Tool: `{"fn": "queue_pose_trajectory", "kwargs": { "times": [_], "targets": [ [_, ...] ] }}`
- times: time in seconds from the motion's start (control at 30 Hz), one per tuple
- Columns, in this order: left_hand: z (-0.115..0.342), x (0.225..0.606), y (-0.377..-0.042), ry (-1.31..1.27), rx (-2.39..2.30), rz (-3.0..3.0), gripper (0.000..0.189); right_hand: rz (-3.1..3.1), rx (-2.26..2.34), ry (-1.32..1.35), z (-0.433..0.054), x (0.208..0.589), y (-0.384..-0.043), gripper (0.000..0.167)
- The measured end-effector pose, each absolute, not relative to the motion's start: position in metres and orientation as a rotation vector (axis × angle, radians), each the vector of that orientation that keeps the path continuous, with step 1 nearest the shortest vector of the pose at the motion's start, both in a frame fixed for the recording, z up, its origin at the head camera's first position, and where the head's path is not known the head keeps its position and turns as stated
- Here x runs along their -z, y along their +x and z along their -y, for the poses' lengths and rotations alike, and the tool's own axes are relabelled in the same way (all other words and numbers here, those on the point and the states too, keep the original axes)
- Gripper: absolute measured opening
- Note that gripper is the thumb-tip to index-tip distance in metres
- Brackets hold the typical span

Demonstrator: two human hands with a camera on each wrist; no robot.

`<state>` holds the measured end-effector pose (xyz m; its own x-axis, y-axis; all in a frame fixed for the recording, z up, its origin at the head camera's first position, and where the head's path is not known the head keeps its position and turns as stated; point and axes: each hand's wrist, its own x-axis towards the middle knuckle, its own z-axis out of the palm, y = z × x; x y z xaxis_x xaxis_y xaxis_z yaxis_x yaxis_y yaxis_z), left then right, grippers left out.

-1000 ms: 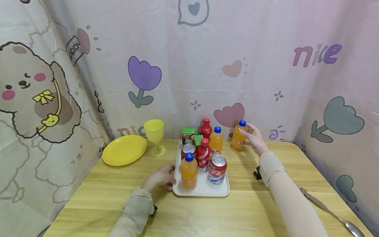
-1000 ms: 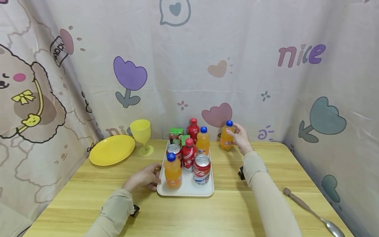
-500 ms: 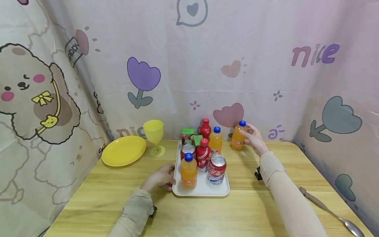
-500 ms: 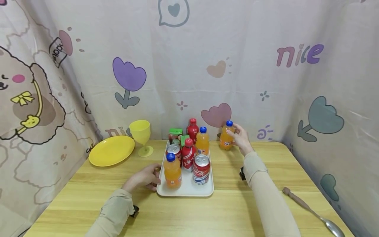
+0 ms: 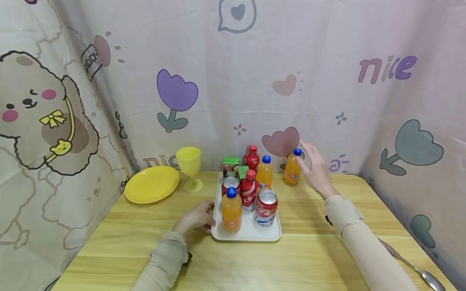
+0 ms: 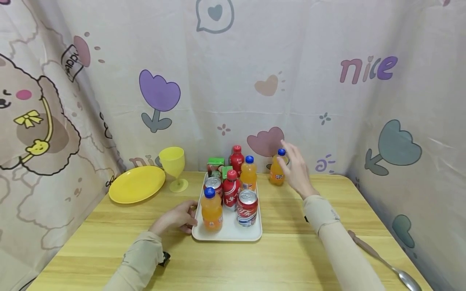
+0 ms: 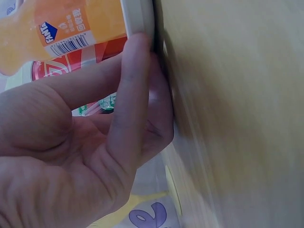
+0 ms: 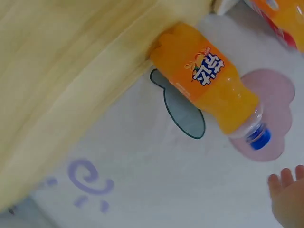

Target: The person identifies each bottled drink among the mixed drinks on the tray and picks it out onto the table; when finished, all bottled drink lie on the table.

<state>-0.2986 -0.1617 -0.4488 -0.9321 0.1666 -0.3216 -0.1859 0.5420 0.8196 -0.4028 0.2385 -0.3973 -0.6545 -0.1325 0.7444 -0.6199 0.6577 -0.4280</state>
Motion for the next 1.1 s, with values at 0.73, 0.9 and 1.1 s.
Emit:
{"fn": "queue_pose_trajectory", "kwargs": {
  "times": [0.73,0.9,1.1],
  "targets": [
    [0.164,0.45,-0.297,-0.016,-1.346,-2.413,0.068,2.612,-0.99,0.667,-0.174,0.44,-0.403,0.08],
    [0.163,0.451,-0.298,-0.008,-1.363,-2.405,0.068,2.584,-1.473,0.581,-0.168,0.447,-0.407,0.08],
    [0.164,0.452,-0.3,0.02,-1.4,-2.397,0.068,2.477,-1.988,0.47,-0.165,0.438,-0.411,0.077]
  ]
}}
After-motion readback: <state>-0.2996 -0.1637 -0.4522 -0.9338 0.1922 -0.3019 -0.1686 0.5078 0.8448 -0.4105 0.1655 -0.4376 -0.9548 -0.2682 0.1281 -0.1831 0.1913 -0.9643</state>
